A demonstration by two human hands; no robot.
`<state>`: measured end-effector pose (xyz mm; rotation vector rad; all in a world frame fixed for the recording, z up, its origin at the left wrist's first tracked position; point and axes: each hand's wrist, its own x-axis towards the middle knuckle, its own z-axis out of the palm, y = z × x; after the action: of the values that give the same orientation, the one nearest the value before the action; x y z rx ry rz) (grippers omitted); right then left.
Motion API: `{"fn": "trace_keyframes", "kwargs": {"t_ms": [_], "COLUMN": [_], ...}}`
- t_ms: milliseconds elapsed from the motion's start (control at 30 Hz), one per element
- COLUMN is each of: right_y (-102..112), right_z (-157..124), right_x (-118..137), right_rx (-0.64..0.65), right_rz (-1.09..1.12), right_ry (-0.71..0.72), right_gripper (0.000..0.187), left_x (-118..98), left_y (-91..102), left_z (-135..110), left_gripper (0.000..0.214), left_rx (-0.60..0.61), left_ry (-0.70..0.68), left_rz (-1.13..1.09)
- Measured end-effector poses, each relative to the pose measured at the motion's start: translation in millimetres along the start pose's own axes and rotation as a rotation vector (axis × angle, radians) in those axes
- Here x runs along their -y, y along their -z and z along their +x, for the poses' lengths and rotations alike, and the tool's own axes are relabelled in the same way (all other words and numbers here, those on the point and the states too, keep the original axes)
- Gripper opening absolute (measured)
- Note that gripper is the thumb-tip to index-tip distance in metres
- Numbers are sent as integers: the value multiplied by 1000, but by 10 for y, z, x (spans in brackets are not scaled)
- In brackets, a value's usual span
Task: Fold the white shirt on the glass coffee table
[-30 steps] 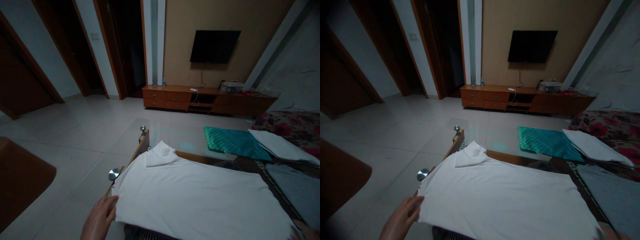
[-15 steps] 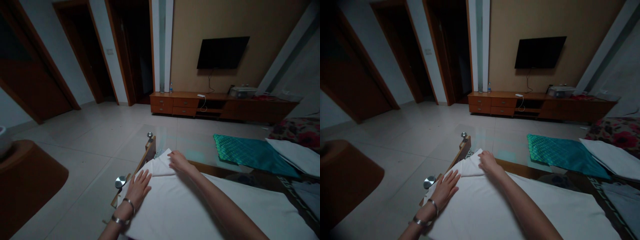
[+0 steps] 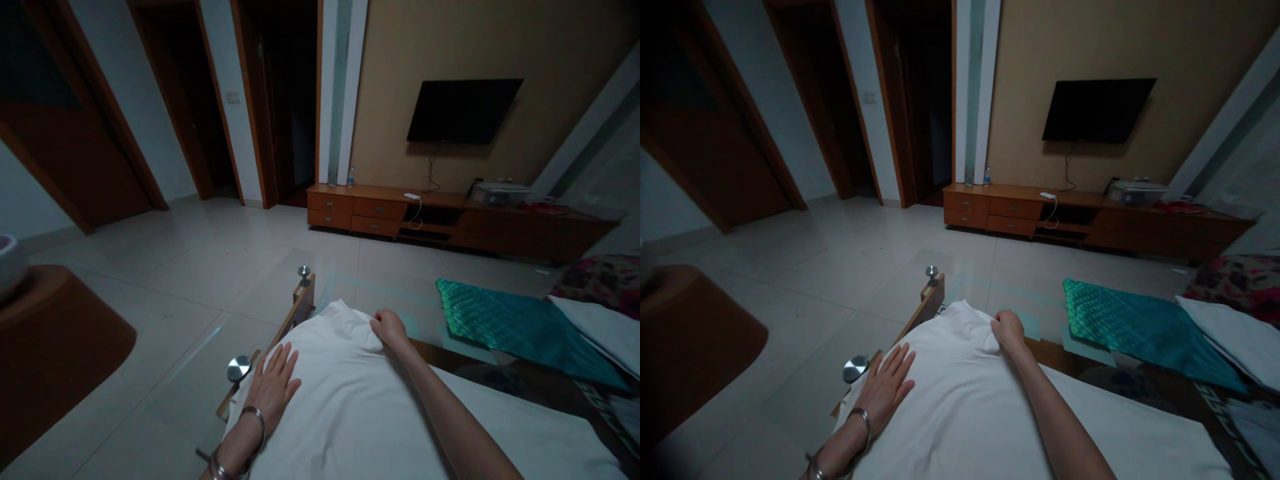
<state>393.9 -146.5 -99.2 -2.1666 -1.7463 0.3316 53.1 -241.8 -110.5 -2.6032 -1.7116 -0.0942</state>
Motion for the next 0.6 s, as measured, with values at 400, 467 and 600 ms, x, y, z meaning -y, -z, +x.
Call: {"fn": "trace_keyframes", "kwargs": {"t_ms": [400,467,600], "right_y": [-75,-13,93], "right_z": [-15,31,224], "right_x": [-132,-46,360], "right_rx": [95,91,62], "right_rz": [205,207,218], "right_ry": [4,72,299], "right_gripper": [25,25,33], "left_x": [97,113,122], "left_y": [-90,-106,-129], "left_z": [-45,-54,-63], "left_gripper": [51,51,51], "left_rx": [-74,-91,-110], "left_ry": [-7,-19,-10], "left_rz": [25,31,41]}}
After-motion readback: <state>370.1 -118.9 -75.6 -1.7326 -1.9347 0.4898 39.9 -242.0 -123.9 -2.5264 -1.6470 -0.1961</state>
